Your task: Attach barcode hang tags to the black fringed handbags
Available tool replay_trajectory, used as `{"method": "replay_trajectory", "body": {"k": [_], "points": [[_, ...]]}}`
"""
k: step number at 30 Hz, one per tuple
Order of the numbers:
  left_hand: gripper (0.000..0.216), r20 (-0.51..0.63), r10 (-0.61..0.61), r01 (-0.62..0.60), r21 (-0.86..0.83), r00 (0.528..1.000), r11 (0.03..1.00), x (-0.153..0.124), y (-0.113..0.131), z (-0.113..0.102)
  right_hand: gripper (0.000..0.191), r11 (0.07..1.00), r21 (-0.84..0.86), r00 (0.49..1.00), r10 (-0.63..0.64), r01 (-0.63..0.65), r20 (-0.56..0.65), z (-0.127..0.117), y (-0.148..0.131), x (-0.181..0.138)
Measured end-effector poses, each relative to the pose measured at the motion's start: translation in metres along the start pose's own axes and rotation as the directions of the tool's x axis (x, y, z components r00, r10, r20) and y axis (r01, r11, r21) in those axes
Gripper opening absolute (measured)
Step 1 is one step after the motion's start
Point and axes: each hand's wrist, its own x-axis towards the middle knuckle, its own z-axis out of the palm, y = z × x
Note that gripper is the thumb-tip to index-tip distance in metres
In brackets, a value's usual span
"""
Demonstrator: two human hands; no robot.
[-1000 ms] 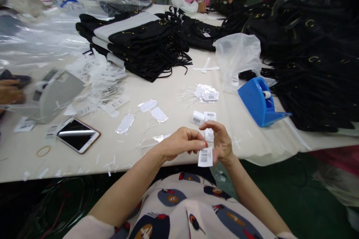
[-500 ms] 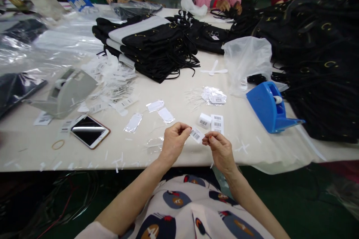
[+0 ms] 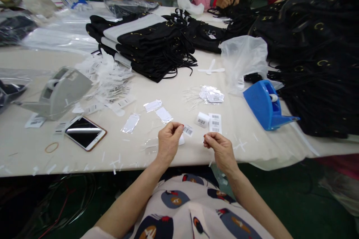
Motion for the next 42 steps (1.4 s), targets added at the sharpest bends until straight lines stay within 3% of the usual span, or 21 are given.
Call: {"method": "replay_trajectory", "body": {"k": [4, 8, 15, 17, 19, 21, 23, 24, 26, 30, 35, 37, 39, 40, 42], "points": [[0.02, 0.029, -0.048, 0.048, 0.002, 0.998, 0.999, 0.003, -0.007, -0.006, 0.021, 0.935, -0.354, 1.0, 0.001, 0.001, 0.006, -0.058, 0.0, -0.004], [0.02, 0.052, -0.086, 0.085, 0.012, 0.995, 0.996, 0.002, -0.013, -0.003, 0.022, 0.702, -0.712, 0.989, -0.104, 0.001, -0.101, -0.104, 0.018, -0.007], [0.02, 0.064, -0.084, 0.085, -0.026, 0.994, 0.996, -0.001, -0.006, -0.001, 0.034, 0.658, -0.737, 0.943, -0.125, -0.153, -0.307, -0.117, 0.032, 0.001], [0.019, 0.05, -0.097, 0.099, -0.043, 0.994, 0.994, -0.002, -0.005, -0.005, 0.03, 0.626, -0.766, 0.927, -0.185, -0.145, -0.326, -0.111, 0.026, -0.001], [0.018, 0.049, -0.119, 0.122, -0.066, 0.992, 0.99, -0.004, -0.007, -0.007, 0.028, 0.615, -0.784, 0.879, -0.326, -0.082, -0.347, -0.097, 0.018, -0.006], [0.018, 0.054, -0.141, 0.145, -0.089, 0.989, 0.985, -0.006, -0.009, -0.008, 0.027, 0.661, -0.749, 0.847, -0.414, 0.029, -0.333, -0.072, 0.009, -0.013], [0.018, 0.052, -0.153, 0.158, -0.108, 0.987, 0.982, -0.009, -0.011, -0.008, 0.026, 0.777, -0.616, 0.914, -0.334, 0.128, -0.231, -0.041, 0.002, -0.019], [0.018, 0.049, -0.155, 0.16, -0.116, 0.987, 0.98, -0.011, -0.011, -0.007, 0.026, 0.841, -0.523, 0.957, -0.249, 0.137, -0.151, -0.025, 0.0, -0.021], [0.019, 0.052, -0.151, 0.156, -0.126, 0.987, 0.98, -0.015, -0.012, -0.007, 0.026, 0.935, -0.341, 0.995, -0.104, 0.097, -0.003, 0.005, -0.002, -0.021], [0.019, 0.052, -0.125, 0.13, -0.122, 0.991, 0.984, -0.022, -0.016, -0.01, 0.027, 0.995, -0.102, 0.998, 0.018, -0.012, 0.055, 0.041, 0.004, -0.012], [0.027, 0.05, -0.095, 0.097, -0.023, 0.994, 0.995, -0.023, -0.024, -0.025, 0.026, 0.998, 0.005, 0.997, 0.066, -0.066, 0.038, 0.05, 0.015, -0.001], [0.036, 0.003, 0.002, -0.003, 0.127, 1.0, 0.992, -0.019, -0.027, -0.037, 0.026, 0.999, -0.012, 0.999, 0.047, -0.047, 0.012, 0.047, 0.017, 0.005], [0.036, 0.014, 0.197, -0.191, 0.327, 0.98, 0.925, -0.014, -0.032, -0.052, 0.025, 0.997, -0.069, 0.999, 0.031, -0.029, 0.037, 0.043, 0.018, 0.01], [0.033, 0.08, 0.303, -0.308, 0.417, 0.95, 0.855, -0.012, -0.036, -0.059, 0.024, 0.994, -0.107, 0.996, 0.034, -0.026, 0.077, 0.041, 0.018, 0.013], [0.026, 0.305, 0.455, -0.546, 0.52, 0.837, 0.657, -0.007, -0.044, -0.071, 0.023, 0.983, -0.181, 0.984, 0.054, -0.023, 0.168, 0.04, 0.018, 0.018]]}}
